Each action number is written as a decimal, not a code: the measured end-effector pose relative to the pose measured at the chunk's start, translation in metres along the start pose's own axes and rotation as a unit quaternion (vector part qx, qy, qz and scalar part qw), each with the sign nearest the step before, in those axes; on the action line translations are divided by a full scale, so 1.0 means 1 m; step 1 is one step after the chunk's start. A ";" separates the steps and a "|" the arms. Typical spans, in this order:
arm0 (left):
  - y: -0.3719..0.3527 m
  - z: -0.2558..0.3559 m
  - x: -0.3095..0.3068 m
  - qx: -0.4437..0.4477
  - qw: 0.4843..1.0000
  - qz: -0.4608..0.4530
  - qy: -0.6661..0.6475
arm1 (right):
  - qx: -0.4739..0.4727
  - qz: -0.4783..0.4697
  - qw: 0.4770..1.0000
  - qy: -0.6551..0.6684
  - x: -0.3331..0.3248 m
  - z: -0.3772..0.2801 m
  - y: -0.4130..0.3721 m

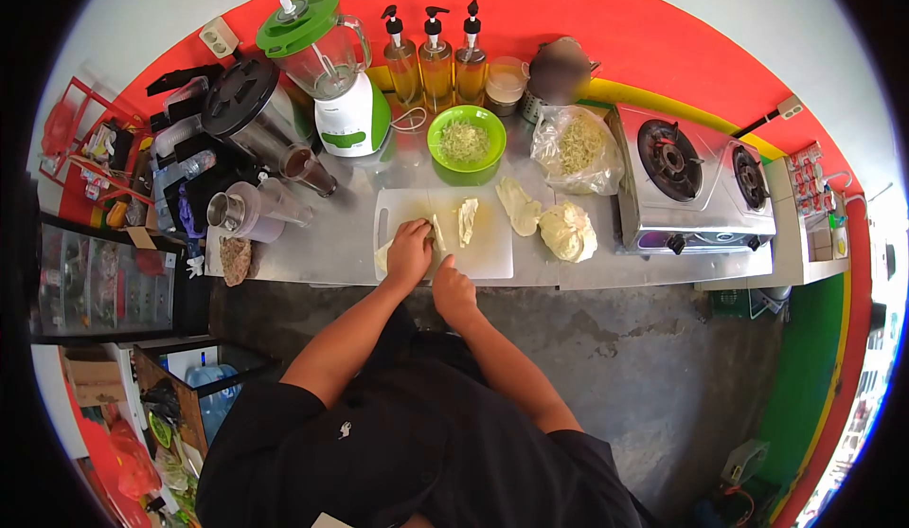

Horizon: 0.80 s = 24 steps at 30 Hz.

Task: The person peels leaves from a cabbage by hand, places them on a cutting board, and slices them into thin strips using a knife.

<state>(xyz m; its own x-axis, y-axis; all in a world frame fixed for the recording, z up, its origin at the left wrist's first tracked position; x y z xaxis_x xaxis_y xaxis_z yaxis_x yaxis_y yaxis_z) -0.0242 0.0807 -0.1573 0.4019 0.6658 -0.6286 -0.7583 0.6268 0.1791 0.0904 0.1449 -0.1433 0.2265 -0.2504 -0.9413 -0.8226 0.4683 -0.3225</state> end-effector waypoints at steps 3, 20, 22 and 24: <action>0.001 -0.002 -0.001 0.002 1.000 -0.019 0.007 | 0.009 -0.020 0.998 0.056 -0.008 -0.003 0.016; 0.006 0.001 -0.005 -0.020 0.999 0.001 -0.043 | 0.055 -0.024 0.996 0.063 -0.006 0.025 0.009; 0.007 -0.002 -0.003 -0.010 0.999 0.027 -0.044 | 0.070 -0.025 0.995 0.069 -0.005 0.029 0.007; 0.009 -0.007 -0.001 -0.010 0.998 0.032 -0.053 | 0.059 -0.003 0.994 0.094 -0.008 0.029 0.008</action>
<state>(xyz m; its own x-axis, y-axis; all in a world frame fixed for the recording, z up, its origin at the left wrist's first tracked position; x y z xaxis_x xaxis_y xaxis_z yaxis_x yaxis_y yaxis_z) -0.0351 0.0832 -0.1600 0.4036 0.7444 -0.5320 -0.7936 0.5742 0.2014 0.0976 0.1755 -0.1408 0.1204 -0.4022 -0.9076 -0.7522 0.5597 -0.3478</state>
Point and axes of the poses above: each hand's wrist, its own y-axis towards the middle knuckle, its own x-axis out of the palm, z = x × y, the point moved 1 cm from there along y, towards the middle knuckle, and after that the axes turned 14 degrees about -y, right-handed, at the moved point
